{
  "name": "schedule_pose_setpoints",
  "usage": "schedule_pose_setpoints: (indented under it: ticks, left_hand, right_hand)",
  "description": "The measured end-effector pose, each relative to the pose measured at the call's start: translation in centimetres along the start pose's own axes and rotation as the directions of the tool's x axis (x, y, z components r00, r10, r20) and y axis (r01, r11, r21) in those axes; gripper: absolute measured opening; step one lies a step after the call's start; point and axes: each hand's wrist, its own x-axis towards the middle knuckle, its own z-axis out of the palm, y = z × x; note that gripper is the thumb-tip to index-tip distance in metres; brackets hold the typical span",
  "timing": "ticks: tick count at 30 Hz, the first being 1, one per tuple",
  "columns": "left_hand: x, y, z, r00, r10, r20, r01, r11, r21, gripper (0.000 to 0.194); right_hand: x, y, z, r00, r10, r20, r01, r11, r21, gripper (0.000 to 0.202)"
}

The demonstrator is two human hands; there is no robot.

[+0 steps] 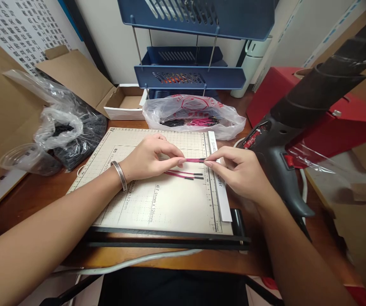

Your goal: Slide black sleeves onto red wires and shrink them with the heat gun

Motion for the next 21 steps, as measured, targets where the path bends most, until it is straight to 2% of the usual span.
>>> schedule_pose_setpoints:
  ticks: [5,11,16,21]
  left_hand:
    - [0.0,0.0,0.1,1.000,-0.004,0.003,0.004,1.000,0.021,0.019]
    - [0.3,-0.2,-0.2,0.996,-0.019,-0.083,0.029,0.991,0.127,0.029]
    - [0.3,-0.6,-0.1,0.998,-0.011,-0.063,0.020,0.989,0.145,0.027]
    - [0.3,-0.9,-0.1,1.000,-0.009,-0.024,0.013,0.985,0.171,0.021]
  right_hand:
    - [0.2,-0.1,-0.1,1.000,-0.009,0.006,0.009,1.000,-0.004,0.010]
    - [0.2,1.0,0.3,0.999,-0.004,0.041,0.006,0.999,-0.037,0.008]
    - [0.1,1.6,0.7,0.999,0.037,0.038,-0.032,0.993,-0.112,0.006]
    - [0.2,1.2,0.4,0.998,0.064,0.019,-0.060,0.984,-0.165,0.005]
